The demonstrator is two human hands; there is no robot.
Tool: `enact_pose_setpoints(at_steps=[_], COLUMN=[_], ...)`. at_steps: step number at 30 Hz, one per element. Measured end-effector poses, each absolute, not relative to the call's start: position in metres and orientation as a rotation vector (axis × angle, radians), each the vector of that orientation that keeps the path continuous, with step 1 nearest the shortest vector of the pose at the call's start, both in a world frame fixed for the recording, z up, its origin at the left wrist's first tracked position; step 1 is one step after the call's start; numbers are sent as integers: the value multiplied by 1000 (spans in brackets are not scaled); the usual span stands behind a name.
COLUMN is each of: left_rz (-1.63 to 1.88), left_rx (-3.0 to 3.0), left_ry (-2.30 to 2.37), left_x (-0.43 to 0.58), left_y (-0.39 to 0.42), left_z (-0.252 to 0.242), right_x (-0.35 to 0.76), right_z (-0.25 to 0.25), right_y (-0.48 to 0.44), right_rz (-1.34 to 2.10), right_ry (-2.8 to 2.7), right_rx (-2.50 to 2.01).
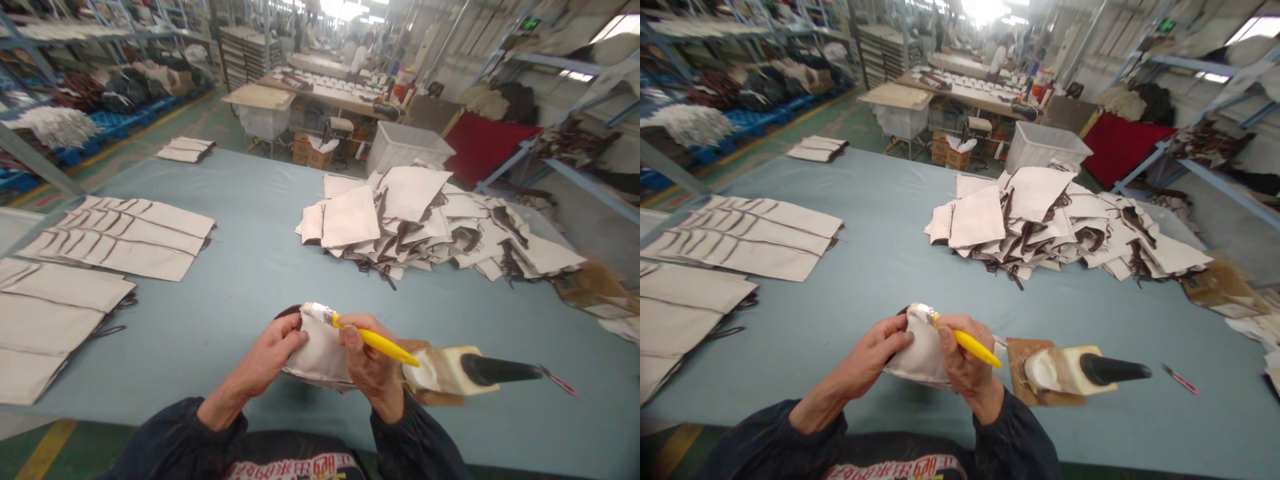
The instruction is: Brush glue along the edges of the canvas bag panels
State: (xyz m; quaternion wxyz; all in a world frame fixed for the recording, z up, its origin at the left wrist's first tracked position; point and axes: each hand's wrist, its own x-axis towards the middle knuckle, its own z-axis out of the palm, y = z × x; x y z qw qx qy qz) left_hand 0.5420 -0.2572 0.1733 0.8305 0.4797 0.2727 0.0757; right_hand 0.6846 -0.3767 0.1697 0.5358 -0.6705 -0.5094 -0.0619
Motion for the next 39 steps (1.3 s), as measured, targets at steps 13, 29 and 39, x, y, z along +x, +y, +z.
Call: enact_pose_setpoints(at_steps=[13, 29, 39], left_rz=[160, 221, 368], left_rx=[950, 1301, 1739], left_ry=[663, 510, 457], left_x=[544, 537, 533], left_y=[-263, -265, -271], left_z=[172, 175, 166], right_x=[698, 653, 665], right_z=[183, 169, 169], right_y=[-407, -397, -402], right_rz=[-292, 61, 624], right_ry=[-1429, -1031, -341], right_rx=[-1550, -1533, -1357])
